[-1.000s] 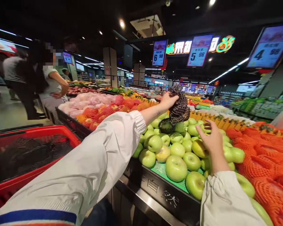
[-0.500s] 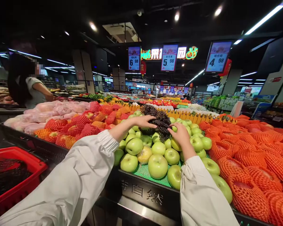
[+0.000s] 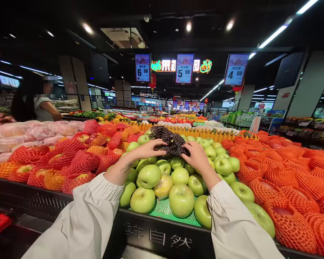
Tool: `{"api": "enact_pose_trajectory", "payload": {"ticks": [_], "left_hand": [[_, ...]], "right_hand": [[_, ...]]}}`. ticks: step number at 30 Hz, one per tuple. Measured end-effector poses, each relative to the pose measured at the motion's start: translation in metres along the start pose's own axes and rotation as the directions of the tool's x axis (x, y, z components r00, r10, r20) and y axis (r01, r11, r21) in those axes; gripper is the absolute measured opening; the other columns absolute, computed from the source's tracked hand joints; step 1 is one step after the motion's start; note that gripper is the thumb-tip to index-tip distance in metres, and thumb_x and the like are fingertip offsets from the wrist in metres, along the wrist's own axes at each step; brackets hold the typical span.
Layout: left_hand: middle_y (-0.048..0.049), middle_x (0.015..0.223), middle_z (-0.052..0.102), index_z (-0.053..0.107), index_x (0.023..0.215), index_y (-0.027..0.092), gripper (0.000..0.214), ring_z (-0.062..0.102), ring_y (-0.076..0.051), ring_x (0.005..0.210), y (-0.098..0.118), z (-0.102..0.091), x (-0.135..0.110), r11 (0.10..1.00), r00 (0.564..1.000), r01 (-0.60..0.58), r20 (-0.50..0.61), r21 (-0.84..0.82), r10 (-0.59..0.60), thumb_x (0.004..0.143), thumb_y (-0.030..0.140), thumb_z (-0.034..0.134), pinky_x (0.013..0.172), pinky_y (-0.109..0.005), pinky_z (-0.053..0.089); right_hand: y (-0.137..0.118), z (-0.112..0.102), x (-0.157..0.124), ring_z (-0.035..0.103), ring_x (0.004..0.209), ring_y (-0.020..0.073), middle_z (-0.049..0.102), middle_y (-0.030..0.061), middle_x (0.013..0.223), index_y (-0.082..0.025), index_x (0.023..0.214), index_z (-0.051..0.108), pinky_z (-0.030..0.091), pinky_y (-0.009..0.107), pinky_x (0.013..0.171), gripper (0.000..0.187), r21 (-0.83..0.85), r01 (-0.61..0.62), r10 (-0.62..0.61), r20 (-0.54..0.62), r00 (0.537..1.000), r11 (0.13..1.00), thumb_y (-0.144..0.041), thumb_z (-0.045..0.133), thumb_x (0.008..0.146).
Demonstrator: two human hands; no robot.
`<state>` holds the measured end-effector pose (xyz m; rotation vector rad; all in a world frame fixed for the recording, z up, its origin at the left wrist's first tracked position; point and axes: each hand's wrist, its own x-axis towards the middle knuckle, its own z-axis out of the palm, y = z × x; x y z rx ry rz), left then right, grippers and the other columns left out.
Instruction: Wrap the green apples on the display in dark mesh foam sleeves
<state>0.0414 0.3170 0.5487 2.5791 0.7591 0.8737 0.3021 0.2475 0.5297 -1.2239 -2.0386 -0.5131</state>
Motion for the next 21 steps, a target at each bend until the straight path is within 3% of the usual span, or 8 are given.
{"api": "enact_pose_trajectory", "payload": {"ticks": [2,8,10,13,15,17,21], "left_hand": [[-0.0117,0.131,0.067,0.067,0.126,0.017,0.051,0.062,-0.027,0.117,0.000,0.000,-0.003,0.999,0.998,0.021,-0.052,-0.028,-0.022,0.083,0.044,0.070,0.104,-0.040,0.049],[-0.0080,0.116,0.070,0.059,0.133,0.017,0.057,0.064,-0.018,0.082,-0.003,-0.002,-0.009,0.993,0.970,0.069,-0.226,-0.097,-0.089,0.081,0.036,0.071,0.079,-0.032,0.053],[-0.0060,0.111,0.071,0.060,0.128,0.018,0.052,0.063,-0.017,0.078,-0.006,-0.002,-0.009,0.992,0.962,0.093,-0.250,-0.090,-0.112,0.080,0.036,0.071,0.076,-0.031,0.053],[-0.0059,0.111,0.074,0.065,0.116,0.017,0.042,0.068,-0.021,0.089,-0.014,0.001,-0.006,0.988,0.951,0.086,-0.285,-0.132,-0.121,0.078,0.033,0.071,0.085,-0.034,0.055],[-0.0071,0.110,0.076,0.069,0.109,0.016,0.034,0.069,-0.025,0.101,-0.020,0.002,-0.004,0.985,0.939,0.092,-0.316,-0.149,-0.135,0.076,0.027,0.070,0.094,-0.036,0.054],[-0.0085,0.110,0.077,0.072,0.103,0.015,0.028,0.069,-0.027,0.107,-0.023,0.001,-0.003,0.976,0.909,0.185,-0.358,-0.118,-0.215,0.076,0.021,0.067,0.098,-0.036,0.052],[-0.0117,0.109,0.078,0.074,0.100,0.017,0.023,0.070,-0.031,0.106,-0.018,-0.006,-0.007,0.881,0.788,0.473,-0.447,-0.003,-0.424,0.082,0.026,0.062,0.093,-0.038,0.053]], "right_hand": [[0.005,0.001,-0.001,0.064,0.099,0.0317,0.071,0.0105,0.102,-0.022,0.090,0.066,0.050,0.049,0.090,0.009,0.031,-0.026,0.029,-0.078,0.997,0.999,-0.029,0.067,0.084],[0.002,-0.011,-0.005,0.061,0.077,0.0234,0.065,0.0042,0.079,-0.023,0.075,0.057,0.048,0.039,0.076,0.024,0.234,-0.120,0.189,-0.296,0.936,0.965,-0.043,0.068,0.083],[0.000,-0.014,-0.007,0.060,0.075,0.0221,0.065,0.0037,0.083,-0.023,0.088,0.060,0.047,0.038,0.073,0.023,0.286,-0.205,0.301,-0.349,0.887,0.936,-0.044,0.067,0.081],[0.002,-0.016,-0.008,0.060,0.077,0.0226,0.063,0.0036,0.088,-0.021,0.120,0.059,0.049,0.039,0.075,0.046,0.318,-0.314,0.429,-0.413,0.804,0.895,-0.040,0.064,0.079],[0.008,-0.015,-0.009,0.058,0.080,0.0243,0.062,0.0044,0.087,-0.020,0.121,0.063,0.049,0.042,0.079,0.049,0.277,-0.383,0.470,-0.415,0.779,0.881,-0.038,0.060,0.076],[0.014,-0.012,-0.010,0.057,0.082,0.0261,0.062,0.0061,0.086,-0.020,0.106,0.070,0.048,0.045,0.084,0.039,0.222,-0.457,0.508,-0.394,0.766,0.862,-0.036,0.059,0.073],[0.020,-0.008,-0.012,0.054,0.096,0.0306,0.061,0.0104,0.091,-0.020,0.081,0.069,0.045,0.049,0.095,0.020,0.117,-0.519,0.512,-0.445,0.735,0.847,-0.036,0.062,0.069]]}}
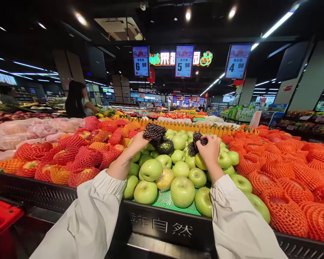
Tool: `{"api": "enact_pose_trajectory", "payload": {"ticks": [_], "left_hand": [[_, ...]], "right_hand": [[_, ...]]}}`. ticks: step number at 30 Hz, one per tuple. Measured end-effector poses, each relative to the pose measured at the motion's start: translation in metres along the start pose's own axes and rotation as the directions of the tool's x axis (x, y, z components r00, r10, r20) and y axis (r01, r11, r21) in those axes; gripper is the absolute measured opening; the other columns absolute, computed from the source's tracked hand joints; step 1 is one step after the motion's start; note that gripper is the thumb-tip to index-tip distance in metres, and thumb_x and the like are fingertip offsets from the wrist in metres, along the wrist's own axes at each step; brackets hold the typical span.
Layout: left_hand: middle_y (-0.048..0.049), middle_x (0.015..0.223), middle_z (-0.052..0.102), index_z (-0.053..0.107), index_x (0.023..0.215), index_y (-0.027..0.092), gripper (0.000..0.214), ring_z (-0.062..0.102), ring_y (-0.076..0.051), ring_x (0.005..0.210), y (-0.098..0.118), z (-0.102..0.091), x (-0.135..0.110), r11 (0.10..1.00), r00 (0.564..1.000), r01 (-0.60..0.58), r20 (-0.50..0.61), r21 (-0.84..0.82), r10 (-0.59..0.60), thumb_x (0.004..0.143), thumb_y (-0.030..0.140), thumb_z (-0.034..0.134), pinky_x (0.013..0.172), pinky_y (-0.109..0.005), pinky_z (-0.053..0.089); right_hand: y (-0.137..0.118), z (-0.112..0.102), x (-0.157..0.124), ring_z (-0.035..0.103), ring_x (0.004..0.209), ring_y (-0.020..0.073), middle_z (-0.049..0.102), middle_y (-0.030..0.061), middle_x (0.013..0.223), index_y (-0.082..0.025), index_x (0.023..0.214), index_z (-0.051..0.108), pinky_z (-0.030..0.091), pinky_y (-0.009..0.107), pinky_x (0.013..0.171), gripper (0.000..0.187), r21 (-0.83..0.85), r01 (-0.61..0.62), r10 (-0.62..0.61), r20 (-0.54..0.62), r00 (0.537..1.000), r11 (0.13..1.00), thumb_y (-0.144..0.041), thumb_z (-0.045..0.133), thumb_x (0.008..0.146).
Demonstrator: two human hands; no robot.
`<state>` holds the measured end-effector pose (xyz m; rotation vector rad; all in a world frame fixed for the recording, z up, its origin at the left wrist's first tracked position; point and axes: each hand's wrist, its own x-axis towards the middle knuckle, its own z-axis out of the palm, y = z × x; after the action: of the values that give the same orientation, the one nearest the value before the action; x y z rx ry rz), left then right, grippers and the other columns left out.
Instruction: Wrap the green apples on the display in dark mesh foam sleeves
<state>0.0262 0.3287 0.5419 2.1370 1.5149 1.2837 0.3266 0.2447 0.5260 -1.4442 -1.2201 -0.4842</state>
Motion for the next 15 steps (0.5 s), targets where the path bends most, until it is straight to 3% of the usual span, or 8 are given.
{"api": "enact_pose_trajectory", "payload": {"ticks": [5,9,12,15], "left_hand": [[-0.0160,0.105,0.071,0.071,0.093,0.018,0.015,0.061,-0.037,0.113,0.002,-0.014,-0.009,0.970,0.977,0.124,-0.196,0.207,-0.083,0.083,0.021,0.059,0.097,-0.048,0.047],[-0.0180,0.127,0.055,0.063,0.104,0.017,0.025,0.043,-0.041,0.128,0.000,-0.023,-0.012,0.983,0.929,0.130,-0.363,0.126,-0.076,0.082,0.011,0.056,0.103,-0.058,0.039],[-0.0178,0.131,0.049,0.061,0.102,0.019,0.025,0.038,-0.042,0.131,-0.002,-0.020,-0.010,0.990,0.938,0.090,-0.344,0.111,-0.046,0.078,0.011,0.059,0.106,-0.059,0.037],[-0.0198,0.134,0.049,0.060,0.109,0.020,0.040,0.041,-0.044,0.131,-0.003,-0.007,-0.006,0.986,0.987,0.035,-0.158,0.163,-0.009,0.071,0.021,0.069,0.108,-0.057,0.038]], "right_hand": [[-0.006,-0.004,0.000,0.052,0.107,0.0310,0.066,0.0112,0.103,-0.024,0.075,0.051,0.041,0.050,0.100,0.011,0.015,0.083,-0.079,-0.148,0.986,0.996,-0.032,0.059,0.076],[-0.011,-0.012,0.001,0.053,0.099,0.0311,0.062,0.0109,0.094,-0.026,0.081,0.042,0.042,0.052,0.095,0.013,0.032,0.059,-0.051,-0.216,0.975,0.998,-0.033,0.053,0.085],[-0.011,-0.017,0.001,0.053,0.101,0.0327,0.060,0.0131,0.099,-0.025,0.087,0.046,0.042,0.053,0.095,0.011,0.005,0.046,-0.042,-0.287,0.957,0.999,-0.032,0.054,0.084],[-0.008,-0.017,0.001,0.056,0.094,0.0303,0.061,0.0110,0.097,-0.021,0.106,0.052,0.045,0.050,0.091,0.030,0.017,0.003,0.003,-0.322,0.947,1.000,-0.032,0.061,0.079]]}}
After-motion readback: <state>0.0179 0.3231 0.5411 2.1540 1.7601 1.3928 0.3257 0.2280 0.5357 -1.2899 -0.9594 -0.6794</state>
